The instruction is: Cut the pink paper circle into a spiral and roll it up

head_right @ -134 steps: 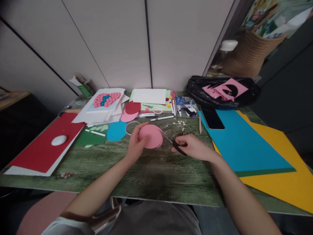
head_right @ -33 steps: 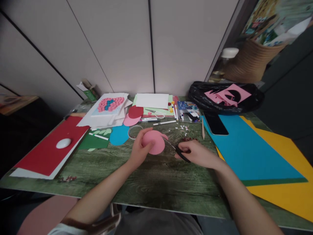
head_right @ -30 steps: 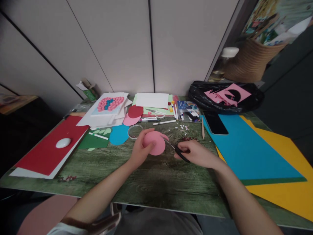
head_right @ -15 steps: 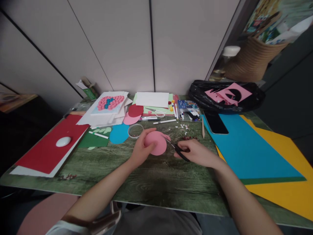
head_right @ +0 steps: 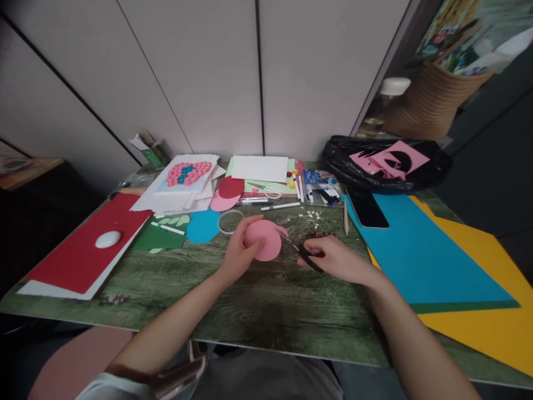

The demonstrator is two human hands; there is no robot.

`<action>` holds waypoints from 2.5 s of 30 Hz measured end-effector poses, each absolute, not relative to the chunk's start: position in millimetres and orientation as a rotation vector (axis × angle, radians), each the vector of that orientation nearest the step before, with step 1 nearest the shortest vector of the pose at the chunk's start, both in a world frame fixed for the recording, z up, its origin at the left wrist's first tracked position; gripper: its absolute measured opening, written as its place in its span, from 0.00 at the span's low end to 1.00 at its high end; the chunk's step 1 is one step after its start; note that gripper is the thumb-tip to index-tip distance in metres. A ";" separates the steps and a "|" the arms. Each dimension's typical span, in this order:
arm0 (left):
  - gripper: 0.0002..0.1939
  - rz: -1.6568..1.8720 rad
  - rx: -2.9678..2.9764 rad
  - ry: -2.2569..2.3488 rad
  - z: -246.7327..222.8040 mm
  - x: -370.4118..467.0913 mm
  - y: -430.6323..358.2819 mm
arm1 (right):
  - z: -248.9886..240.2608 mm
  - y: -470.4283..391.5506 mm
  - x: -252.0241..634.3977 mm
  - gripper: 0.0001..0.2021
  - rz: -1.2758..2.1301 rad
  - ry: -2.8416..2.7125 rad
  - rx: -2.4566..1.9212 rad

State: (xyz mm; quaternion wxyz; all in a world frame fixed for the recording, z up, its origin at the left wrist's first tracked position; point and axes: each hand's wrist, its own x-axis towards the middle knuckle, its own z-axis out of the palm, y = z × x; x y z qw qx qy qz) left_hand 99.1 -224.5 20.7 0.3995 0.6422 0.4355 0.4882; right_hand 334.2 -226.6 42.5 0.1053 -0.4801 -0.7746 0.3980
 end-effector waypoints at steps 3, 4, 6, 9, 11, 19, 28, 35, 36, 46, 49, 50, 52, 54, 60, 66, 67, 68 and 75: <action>0.23 1.268 1.606 1.101 20.0 99.0 -224.3 | 42.8 -226.2 335.3 0.19 1.181 -2.271 -1.415; 0.23 1.279 1.601 1.103 20.0 99.0 -224.5 | 43.4 -226.2 335.4 0.19 1.187 -2.267 -1.415; 0.23 1.297 1.594 1.107 20.2 99.0 -224.8 | 44.9 -226.4 335.1 0.19 1.198 -2.258 -1.416; 0.24 1.317 1.593 1.114 19.9 99.2 -225.0 | 46.7 -226.9 333.6 0.20 1.207 -2.255 -1.426; 0.24 1.323 1.600 1.115 18.8 99.4 -225.1 | 46.7 -227.3 332.3 0.20 1.216 -2.246 -1.437; 0.24 1.217 1.642 1.079 18.0 101.2 -227.4 | 46.7 -229.6 326.5 0.18 1.308 -2.185 -1.410; 0.24 1.187 1.658 1.065 23.4 100.9 -227.2 | 47.1 -228.4 328.3 0.18 1.310 -2.167 -1.403; 0.26 1.223 1.627 1.084 20.1 101.1 -225.9 | 47.4 -227.6 330.5 0.18 1.195 -2.250 -1.425; 0.26 1.227 1.627 1.086 19.8 101.1 -225.6 | 47.0 -227.5 330.6 0.18 1.184 -2.257 -1.427; 0.25 1.235 1.631 1.114 20.6 100.0 -226.0 | 42.9 -226.8 332.6 0.20 1.184 -2.257 -1.418; 0.24 1.246 1.640 1.124 21.1 99.8 -225.6 | 43.8 -226.7 332.6 0.21 1.175 -2.259 -1.422; 0.24 1.254 1.641 1.127 21.3 99.7 -225.5 | 44.1 -226.6 332.6 0.21 1.175 -2.260 -1.424; 0.24 1.271 1.640 1.129 21.4 99.7 -225.7 | 44.4 -226.5 332.5 0.21 1.182 -2.260 -1.432; 0.24 1.273 1.636 1.128 21.4 99.7 -226.0 | 44.3 -226.6 331.9 0.21 1.194 -2.248 -1.436; 0.25 1.235 1.637 1.098 21.0 100.0 -226.9 | 45.8 -229.6 325.2 0.20 1.287 -2.176 -1.411; 0.25 1.147 1.685 1.043 22.3 100.1 -226.3 | 45.1 -230.3 322.6 0.17 1.342 -2.138 -1.395; 0.26 1.146 1.688 1.041 22.1 100.2 -226.1 | 44.6 -230.2 322.9 0.16 1.342 -2.138 -1.394; 0.26 1.149 1.688 1.039 21.8 100.2 -225.9 | 44.1 -230.1 323.2 0.16 1.336 -2.142 -1.394; 0.25 1.177 1.682 1.061 21.7 99.7 -226.4 | 47.9 -230.5 324.5 0.17 1.290 -2.145 -1.401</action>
